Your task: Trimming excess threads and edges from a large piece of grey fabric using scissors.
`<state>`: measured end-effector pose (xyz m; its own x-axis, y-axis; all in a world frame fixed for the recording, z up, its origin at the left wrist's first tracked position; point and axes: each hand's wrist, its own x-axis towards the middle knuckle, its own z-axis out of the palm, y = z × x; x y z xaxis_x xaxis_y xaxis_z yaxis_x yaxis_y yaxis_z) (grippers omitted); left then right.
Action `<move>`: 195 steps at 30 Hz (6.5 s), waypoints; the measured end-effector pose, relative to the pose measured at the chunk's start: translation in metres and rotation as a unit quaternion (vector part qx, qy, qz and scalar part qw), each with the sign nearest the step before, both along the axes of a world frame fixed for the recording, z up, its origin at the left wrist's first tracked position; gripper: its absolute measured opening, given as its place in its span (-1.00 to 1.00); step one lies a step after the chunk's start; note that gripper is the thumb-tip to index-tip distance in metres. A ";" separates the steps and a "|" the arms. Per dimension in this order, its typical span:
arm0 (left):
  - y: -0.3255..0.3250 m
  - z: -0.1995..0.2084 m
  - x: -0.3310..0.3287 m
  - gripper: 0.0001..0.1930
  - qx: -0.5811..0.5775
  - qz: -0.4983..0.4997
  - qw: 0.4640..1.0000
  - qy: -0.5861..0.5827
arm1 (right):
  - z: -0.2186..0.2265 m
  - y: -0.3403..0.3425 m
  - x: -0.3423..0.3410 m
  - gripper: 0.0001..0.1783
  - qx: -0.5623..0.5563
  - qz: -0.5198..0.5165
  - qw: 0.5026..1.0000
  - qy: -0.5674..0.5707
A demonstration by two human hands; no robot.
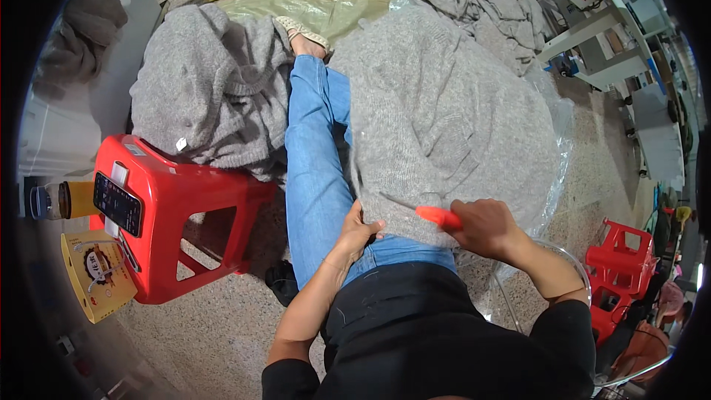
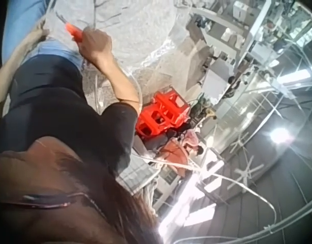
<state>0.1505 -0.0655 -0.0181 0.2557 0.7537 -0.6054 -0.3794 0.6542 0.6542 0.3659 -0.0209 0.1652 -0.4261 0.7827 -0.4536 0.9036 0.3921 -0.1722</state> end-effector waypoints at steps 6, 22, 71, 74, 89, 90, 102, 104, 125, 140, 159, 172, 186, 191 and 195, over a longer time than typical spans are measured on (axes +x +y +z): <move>0.036 -0.017 0.000 -0.72 -0.103 0.134 0.984 -0.051 | -0.003 0.017 -0.004 -0.59 -0.013 -0.052 0.999 0.010; 0.041 -0.033 -0.002 -0.63 -0.012 0.124 0.989 -0.074 | -0.018 0.019 0.000 -0.61 -0.061 0.009 0.998 0.012; 0.165 -0.084 -0.007 -0.79 0.003 0.380 0.909 -0.171 | -0.048 0.075 -0.043 -0.54 0.051 -0.125 0.989 0.066; 0.163 -0.088 -0.007 -0.80 0.026 0.386 0.907 -0.169 | -0.040 0.071 -0.042 -0.54 0.036 -0.155 0.985 0.068; 0.071 -0.042 -0.012 -0.54 -0.020 0.135 0.985 -0.101 | -0.029 0.019 -0.001 -0.57 -0.034 -0.103 0.991 0.076; 0.068 -0.041 -0.012 -0.54 -0.020 0.134 0.986 -0.100 | -0.029 0.015 -0.001 -0.56 -0.026 -0.103 0.990 0.090; 0.042 -0.012 -0.005 -0.59 -0.031 0.095 0.981 -0.165 | -0.031 -0.015 0.002 -0.52 -0.004 -0.111 0.988 0.109; 0.039 -0.012 -0.003 -0.59 -0.012 0.089 0.986 -0.143 | -0.028 -0.019 0.004 -0.53 -0.020 -0.112 0.989 0.098; 0.013 0.002 0.013 -0.62 0.025 0.124 0.986 -0.107 | -0.039 -0.063 0.027 -0.59 0.029 -0.146 0.969 0.197; 0.009 -0.009 0.011 -0.64 0.035 0.164 0.983 -0.074 | -0.039 -0.066 0.026 -0.59 0.008 -0.158 0.968 0.198; 0.007 0.112 -0.034 -0.83 0.300 0.076 0.877 0.367 | -0.073 -0.035 0.087 -0.71 0.246 -0.278 0.883 0.288; -0.035 0.101 -0.135 -0.46 0.102 0.338 0.936 -0.016 | -0.092 -0.020 0.043 -0.41 0.171 -0.176 0.874 0.418; 0.014 0.000 0.043 -0.63 0.148 0.079 0.955 0.245 | -0.232 0.018 0.070 -0.16 0.093 -0.305 0.872 0.372; 0.014 0.084 0.013 -0.68 0.230 0.113 0.958 0.126 | -0.230 0.030 0.065 -0.46 0.108 -0.308 0.857 0.398; -0.025 0.138 -0.018 -0.71 0.282 0.132 0.937 0.160 | -0.173 0.024 0.046 -0.48 0.064 -0.319 0.888 0.326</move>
